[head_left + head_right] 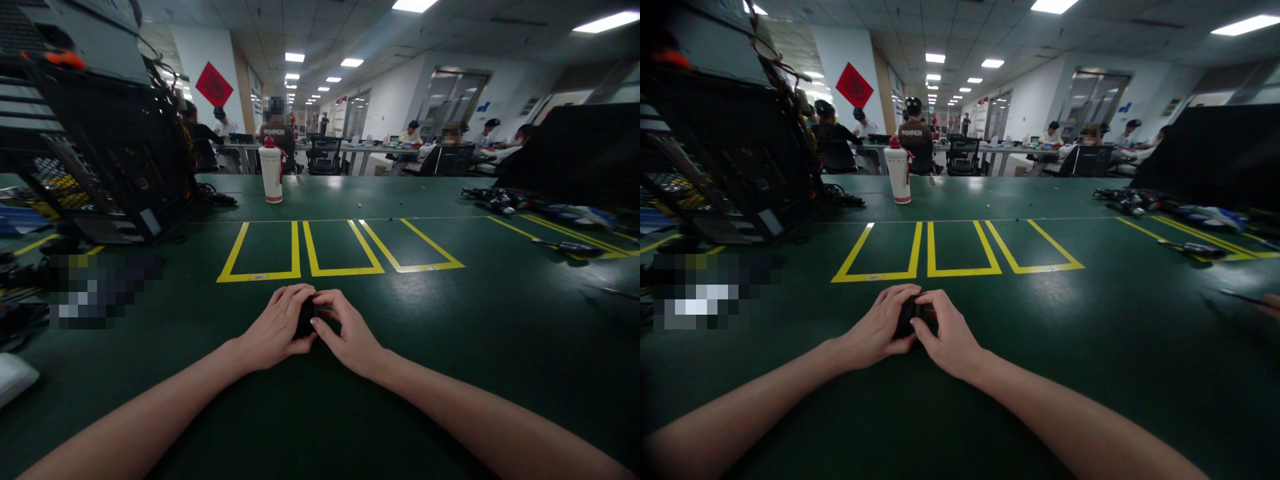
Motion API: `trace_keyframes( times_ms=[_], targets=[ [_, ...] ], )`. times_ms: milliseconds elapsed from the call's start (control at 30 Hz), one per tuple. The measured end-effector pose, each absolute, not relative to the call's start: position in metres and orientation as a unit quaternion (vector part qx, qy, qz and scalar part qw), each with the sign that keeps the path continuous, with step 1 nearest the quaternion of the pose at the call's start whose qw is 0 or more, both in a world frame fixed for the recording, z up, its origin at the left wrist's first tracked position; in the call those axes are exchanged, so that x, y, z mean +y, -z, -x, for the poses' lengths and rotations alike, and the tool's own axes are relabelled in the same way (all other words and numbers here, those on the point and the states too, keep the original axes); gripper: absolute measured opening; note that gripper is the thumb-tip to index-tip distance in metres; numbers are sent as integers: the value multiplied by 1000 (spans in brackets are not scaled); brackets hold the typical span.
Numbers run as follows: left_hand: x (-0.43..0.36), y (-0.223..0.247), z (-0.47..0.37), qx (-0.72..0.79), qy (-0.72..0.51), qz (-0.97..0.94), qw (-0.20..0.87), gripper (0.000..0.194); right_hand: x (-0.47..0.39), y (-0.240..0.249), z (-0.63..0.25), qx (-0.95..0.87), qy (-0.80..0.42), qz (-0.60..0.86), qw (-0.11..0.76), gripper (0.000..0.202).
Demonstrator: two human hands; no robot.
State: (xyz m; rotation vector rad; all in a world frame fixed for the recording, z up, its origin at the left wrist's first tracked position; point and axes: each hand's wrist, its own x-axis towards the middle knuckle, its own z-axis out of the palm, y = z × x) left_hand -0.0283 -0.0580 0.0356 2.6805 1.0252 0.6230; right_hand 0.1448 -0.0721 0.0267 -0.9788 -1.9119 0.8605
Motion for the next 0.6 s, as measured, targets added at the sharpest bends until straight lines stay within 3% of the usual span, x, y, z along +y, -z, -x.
trace_keyframes(
  times_ms=[133, 600],
  targets=[
    [-58, -37, 28, 347, -209, -908, 104, 61, -71, -26, -145, -764, -328, 390, 397, 32],
    [-55, -27, 28, 343, -223, -907, 97, 62, -73, -28, -145, -763, -333, 379, 405, 24]
  ],
)
